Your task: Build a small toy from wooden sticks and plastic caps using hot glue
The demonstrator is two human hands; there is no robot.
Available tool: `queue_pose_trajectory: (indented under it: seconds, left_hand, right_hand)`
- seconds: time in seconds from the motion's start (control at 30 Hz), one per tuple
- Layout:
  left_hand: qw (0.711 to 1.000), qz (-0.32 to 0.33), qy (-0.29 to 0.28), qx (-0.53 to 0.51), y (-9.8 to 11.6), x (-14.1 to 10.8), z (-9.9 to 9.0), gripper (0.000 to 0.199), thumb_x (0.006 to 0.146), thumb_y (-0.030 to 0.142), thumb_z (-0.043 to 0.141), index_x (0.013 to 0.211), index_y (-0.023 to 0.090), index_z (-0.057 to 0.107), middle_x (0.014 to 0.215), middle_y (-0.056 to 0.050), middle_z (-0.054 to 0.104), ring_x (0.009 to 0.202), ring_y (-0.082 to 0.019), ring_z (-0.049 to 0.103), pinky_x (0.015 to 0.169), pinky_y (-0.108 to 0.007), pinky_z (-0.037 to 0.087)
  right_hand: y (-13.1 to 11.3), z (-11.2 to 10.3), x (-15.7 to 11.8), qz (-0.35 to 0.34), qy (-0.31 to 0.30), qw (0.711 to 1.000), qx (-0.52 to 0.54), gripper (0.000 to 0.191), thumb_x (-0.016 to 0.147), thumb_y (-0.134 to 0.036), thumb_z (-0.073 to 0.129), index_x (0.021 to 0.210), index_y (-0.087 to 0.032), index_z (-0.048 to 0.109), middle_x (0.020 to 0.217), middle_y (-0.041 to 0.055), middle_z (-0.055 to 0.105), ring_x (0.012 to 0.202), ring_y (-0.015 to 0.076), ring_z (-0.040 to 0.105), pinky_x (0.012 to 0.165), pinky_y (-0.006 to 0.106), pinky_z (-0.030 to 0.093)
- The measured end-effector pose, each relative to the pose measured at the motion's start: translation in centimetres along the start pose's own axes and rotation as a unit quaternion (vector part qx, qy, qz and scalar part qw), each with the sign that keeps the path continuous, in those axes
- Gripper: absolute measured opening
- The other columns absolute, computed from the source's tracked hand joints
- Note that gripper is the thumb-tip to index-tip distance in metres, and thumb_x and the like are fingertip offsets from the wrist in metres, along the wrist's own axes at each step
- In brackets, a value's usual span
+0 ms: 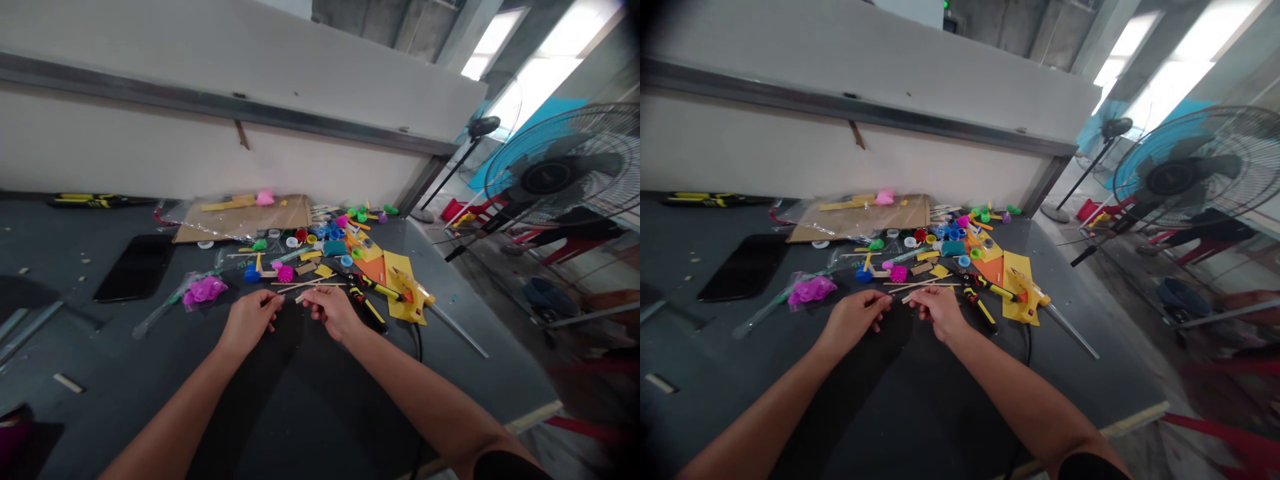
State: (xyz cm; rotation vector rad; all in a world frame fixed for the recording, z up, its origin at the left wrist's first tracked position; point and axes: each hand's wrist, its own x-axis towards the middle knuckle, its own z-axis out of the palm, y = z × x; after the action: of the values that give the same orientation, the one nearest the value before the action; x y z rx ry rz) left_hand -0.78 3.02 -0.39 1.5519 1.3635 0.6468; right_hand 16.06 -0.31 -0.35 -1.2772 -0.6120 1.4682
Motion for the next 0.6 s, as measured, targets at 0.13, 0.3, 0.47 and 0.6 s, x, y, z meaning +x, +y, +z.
queue_pose_trajectory:
  seconds: [0.13, 0.3, 0.47, 0.6]
  left_hand:
    - [0.999, 0.023, -0.033, -0.022, 0.5, -0.5, 0.3, 0.027, 0.076, 0.043, 0.053, 0.078, 0.019, 0.064, 0.06, 0.003, 0.059, 0.039, -0.009, 0.05, 0.039, -0.02, 0.04]
    - [0.99, 0.014, -0.115, -0.081, 0.7, -0.7, 0.8, 0.029, 0.075, 0.044, 0.054, 0.076, 0.017, 0.063, 0.069, 0.001, 0.061, 0.046, -0.009, 0.05, 0.038, -0.019, 0.04]
    - [0.981, -0.012, -0.14, -0.134, 0.8, -0.8, 0.7, 0.028, 0.075, 0.041, 0.055, 0.072, 0.015, 0.063, 0.061, 0.002, 0.057, 0.044, -0.007, 0.046, 0.04, -0.019, 0.04]
    - [0.982, -0.028, -0.122, -0.139, 1.3, -0.9, 0.6, 0.025, 0.075, 0.038, 0.056, 0.068, 0.014, 0.061, 0.054, 0.004, 0.053, 0.042, -0.007, 0.046, 0.041, -0.019, 0.039]
  right_hand:
    - [0.2, 0.0, 0.0, 0.002, -0.002, 1.0, -0.002, 0.016, 0.056, -0.026, 0.073, 0.058, -0.015, 0.062, 0.052, -0.0024, 0.058, 0.042, 0.0043, 0.038, 0.039, 0.018, 0.029]
    - [0.3, 0.3, -0.1, -0.004, -0.021, 0.999, -0.03, 0.016, 0.056, -0.027, 0.072, 0.06, -0.015, 0.063, 0.052, -0.0028, 0.057, 0.041, 0.0046, 0.039, 0.039, 0.018, 0.029]
    - [0.4, 0.6, -0.4, -0.034, -0.036, 0.997, -0.057, 0.016, 0.06, -0.029, 0.071, 0.064, -0.014, 0.065, 0.057, -0.0024, 0.06, 0.04, 0.004, 0.04, 0.039, 0.018, 0.029]
    - [0.7, 0.6, -0.4, -0.064, -0.045, 0.995, -0.058, 0.017, 0.063, -0.03, 0.07, 0.069, -0.015, 0.067, 0.06, -0.002, 0.061, 0.043, 0.0044, 0.042, 0.041, 0.018, 0.031]
